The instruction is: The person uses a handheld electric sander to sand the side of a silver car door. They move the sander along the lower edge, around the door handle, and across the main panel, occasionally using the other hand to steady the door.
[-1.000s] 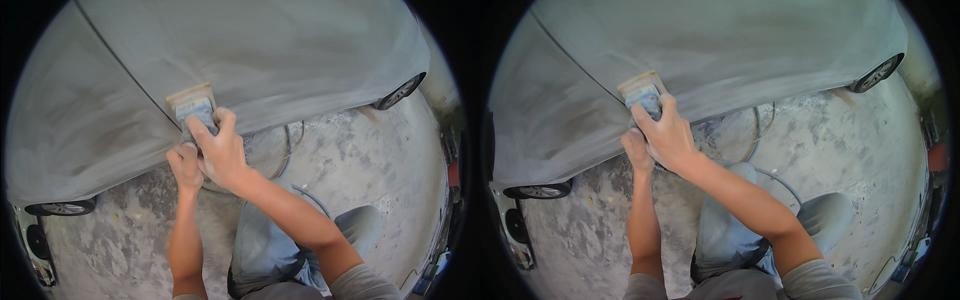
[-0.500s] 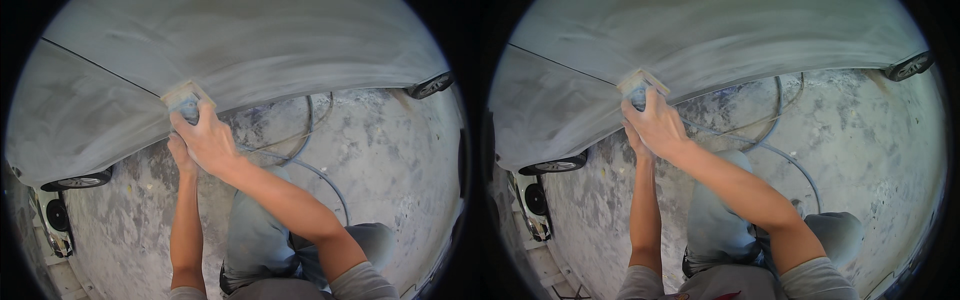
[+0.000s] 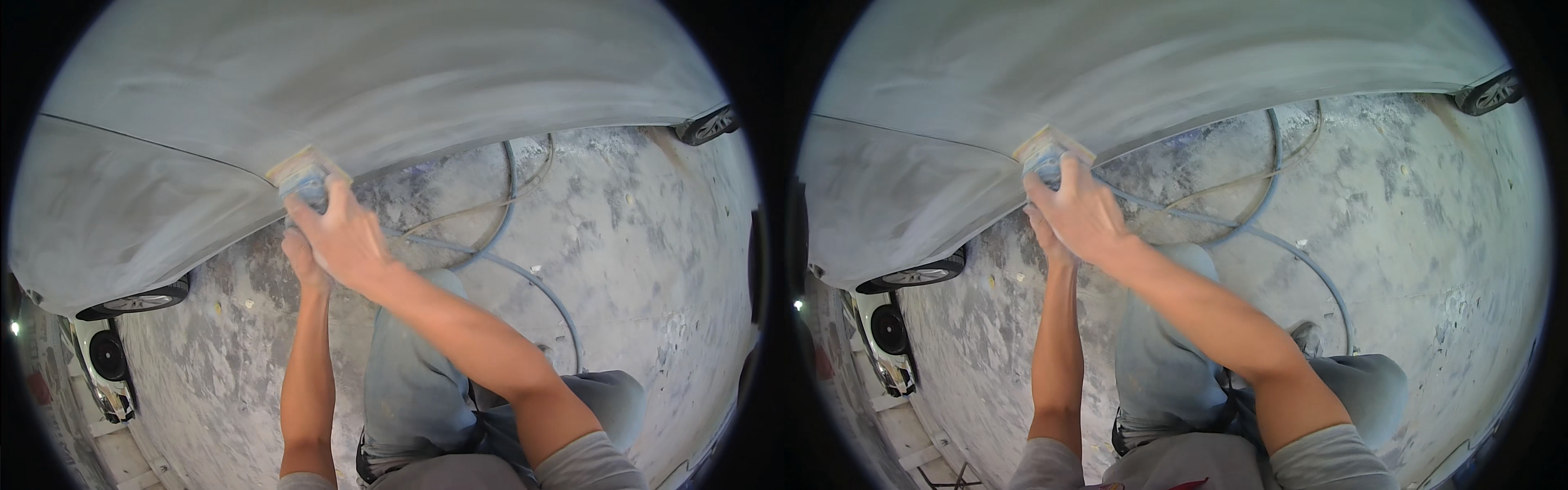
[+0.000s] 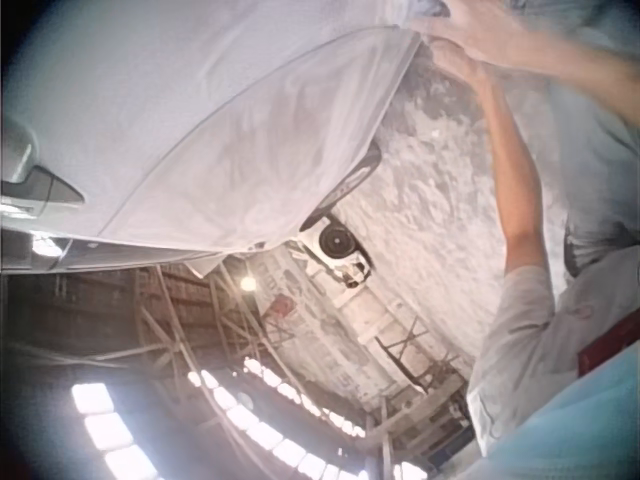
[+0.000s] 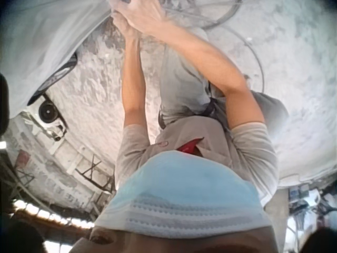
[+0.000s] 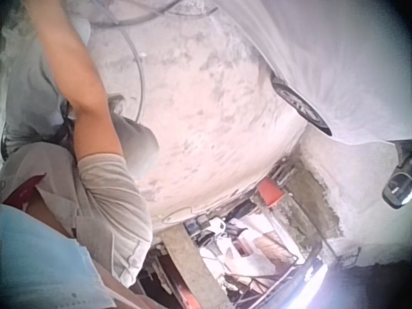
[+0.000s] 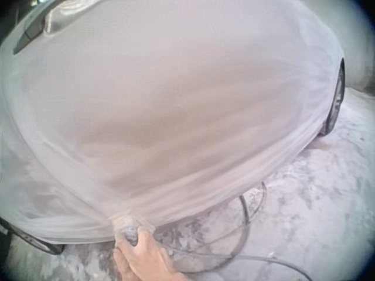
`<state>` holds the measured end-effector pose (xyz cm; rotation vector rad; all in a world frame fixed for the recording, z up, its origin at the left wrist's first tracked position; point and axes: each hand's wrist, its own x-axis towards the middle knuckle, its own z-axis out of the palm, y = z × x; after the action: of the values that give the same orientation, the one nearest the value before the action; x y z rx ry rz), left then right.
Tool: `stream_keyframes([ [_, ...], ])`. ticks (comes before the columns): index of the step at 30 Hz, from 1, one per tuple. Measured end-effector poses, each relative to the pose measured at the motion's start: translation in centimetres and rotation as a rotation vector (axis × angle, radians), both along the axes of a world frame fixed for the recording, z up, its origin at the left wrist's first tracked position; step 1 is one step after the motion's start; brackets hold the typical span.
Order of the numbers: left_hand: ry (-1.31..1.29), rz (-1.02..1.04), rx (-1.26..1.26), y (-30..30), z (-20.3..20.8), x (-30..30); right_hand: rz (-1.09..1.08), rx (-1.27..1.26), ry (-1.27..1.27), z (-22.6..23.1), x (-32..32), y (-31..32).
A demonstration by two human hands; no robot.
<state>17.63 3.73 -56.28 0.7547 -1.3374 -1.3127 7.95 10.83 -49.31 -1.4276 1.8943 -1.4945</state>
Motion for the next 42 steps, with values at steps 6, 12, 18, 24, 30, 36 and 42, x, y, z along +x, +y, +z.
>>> stream_keyframes([
  [6, -0.287, -0.354, -0.206, 3.0, 1.9, -6.7, -0.417, -0.089, 0.225, -3.2, -6.4, 4.5],
  [12, -0.421, -0.39, -0.254, 3.5, 3.3, -8.1, -0.59, -0.235, 0.221, -4.2, -7.0, 4.1],
  [18, -0.262, -0.189, -0.268, -0.2, 0.4, 0.3, -0.246, -0.226, 0.198, -3.4, -0.4, 0.3],
  [24, -0.235, -0.293, -0.2, 1.5, 0.0, -3.4, -0.333, -0.266, 0.131, -3.6, -4.3, 2.8],
  [30, -0.418, -0.416, -0.241, 5.4, 2.6, -11.6, -0.534, -0.257, 0.108, -4.2, -11.0, 6.9],
  [36, -0.547, -0.485, -0.225, 9.5, 4.1, -20.6, -0.717, -0.345, 0.087, -4.6, -18.5, 10.7],
  [42, -0.719, -0.495, -0.276, 12.5, 6.3, -27.1, -0.843, -0.376, -0.034, -4.3, -23.1, 13.1],
])
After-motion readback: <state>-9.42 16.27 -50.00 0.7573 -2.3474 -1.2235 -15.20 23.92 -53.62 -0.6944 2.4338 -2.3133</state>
